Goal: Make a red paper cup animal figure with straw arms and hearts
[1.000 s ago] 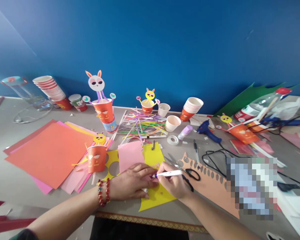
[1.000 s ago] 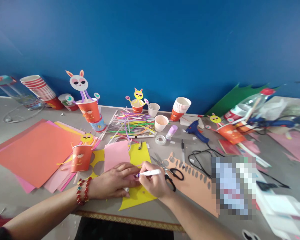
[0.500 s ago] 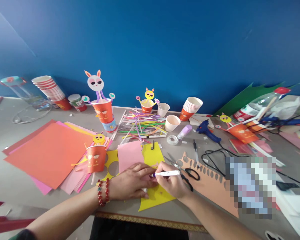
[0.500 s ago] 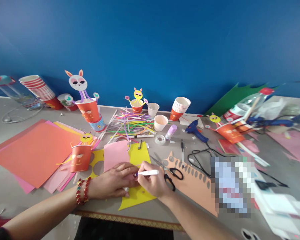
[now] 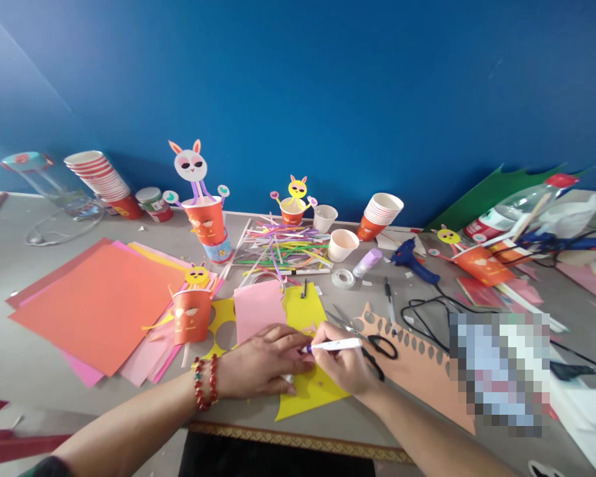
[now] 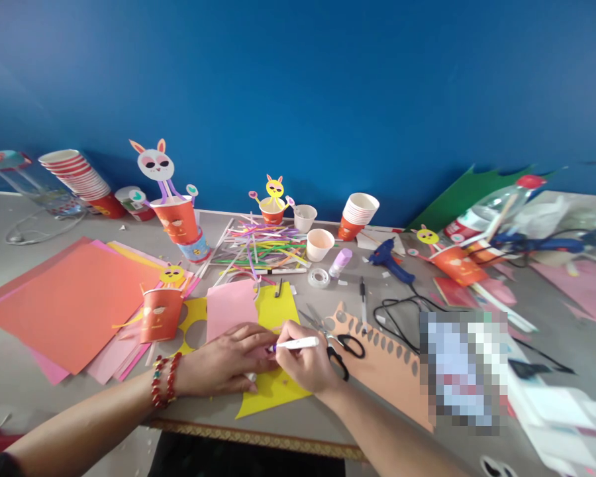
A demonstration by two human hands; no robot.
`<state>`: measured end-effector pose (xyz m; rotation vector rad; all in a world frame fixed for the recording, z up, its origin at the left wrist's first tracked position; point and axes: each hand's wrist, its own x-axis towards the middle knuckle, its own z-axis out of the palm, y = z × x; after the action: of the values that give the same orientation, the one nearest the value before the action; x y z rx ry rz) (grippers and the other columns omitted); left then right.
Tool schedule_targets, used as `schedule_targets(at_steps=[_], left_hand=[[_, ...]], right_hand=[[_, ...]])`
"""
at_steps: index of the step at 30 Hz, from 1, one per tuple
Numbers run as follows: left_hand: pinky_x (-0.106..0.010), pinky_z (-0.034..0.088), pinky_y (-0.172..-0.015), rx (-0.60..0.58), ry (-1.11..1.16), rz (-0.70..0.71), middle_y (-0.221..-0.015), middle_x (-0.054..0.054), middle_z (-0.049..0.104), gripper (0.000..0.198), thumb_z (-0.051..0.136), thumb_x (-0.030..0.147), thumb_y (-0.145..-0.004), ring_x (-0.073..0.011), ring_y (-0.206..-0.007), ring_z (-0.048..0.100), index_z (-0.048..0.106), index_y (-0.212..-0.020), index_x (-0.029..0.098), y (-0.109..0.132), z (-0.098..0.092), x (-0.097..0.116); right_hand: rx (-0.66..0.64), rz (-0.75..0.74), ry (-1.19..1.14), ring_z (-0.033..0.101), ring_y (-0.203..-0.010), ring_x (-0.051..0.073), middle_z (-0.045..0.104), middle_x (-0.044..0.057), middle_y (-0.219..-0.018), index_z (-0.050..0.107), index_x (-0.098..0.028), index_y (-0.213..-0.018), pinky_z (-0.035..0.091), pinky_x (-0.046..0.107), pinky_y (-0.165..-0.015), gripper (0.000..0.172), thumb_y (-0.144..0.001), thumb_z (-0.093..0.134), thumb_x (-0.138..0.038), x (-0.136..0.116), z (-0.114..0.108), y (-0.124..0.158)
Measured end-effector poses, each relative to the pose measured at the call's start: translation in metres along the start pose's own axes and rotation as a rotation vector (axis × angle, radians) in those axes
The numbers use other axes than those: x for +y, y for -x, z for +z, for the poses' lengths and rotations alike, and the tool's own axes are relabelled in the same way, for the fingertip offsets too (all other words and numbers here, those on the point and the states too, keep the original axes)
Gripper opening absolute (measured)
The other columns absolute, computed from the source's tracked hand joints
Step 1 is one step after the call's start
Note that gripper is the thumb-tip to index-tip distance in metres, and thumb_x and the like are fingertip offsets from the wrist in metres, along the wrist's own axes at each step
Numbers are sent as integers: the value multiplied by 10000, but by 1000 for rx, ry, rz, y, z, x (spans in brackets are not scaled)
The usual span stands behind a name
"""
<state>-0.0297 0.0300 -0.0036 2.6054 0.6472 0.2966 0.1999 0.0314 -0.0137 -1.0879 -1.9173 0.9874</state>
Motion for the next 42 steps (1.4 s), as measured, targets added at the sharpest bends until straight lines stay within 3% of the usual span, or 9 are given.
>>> schedule_targets(at_steps=[3,14,38,42], left_hand=[[-445,344,-1144,-3,-3,-3,-1535,-76,448,482,480,532,-979,-297,-1348,425,533,-1395,295,1,0,0],[-456,356,-1143,5,0,-8,-1519,-81,461,489,515,533,-962,-307,-1328,442,547,-1383,286,0,0,0],[-449,363,-1134,30,-7,5,-1500,-83,484,471,520,509,-966,-300,-1322,457,546,-1388,302,1,1,0],[-454,368,-1133,30,3,0,-1521,-68,471,466,536,502,-961,-302,-1332,454,550,-1386,311,1,0,1]], right_hand=[[47,3,-70,433,-516,140,469,-46,-587,484,-238,-694,341,261,-498,162,-845,491,-177,0,-1,1],[-8,-13,5,482,-539,141,525,-41,-598,494,-231,-690,370,267,-540,150,-813,529,-153,1,1,0],[48,-7,-26,443,-519,131,489,-49,-583,490,-228,-679,337,256,-511,166,-813,510,-133,-1,1,-1],[115,-16,-105,447,-535,134,493,-43,-601,504,-225,-691,336,257,-515,170,-844,510,-150,4,-3,2]])
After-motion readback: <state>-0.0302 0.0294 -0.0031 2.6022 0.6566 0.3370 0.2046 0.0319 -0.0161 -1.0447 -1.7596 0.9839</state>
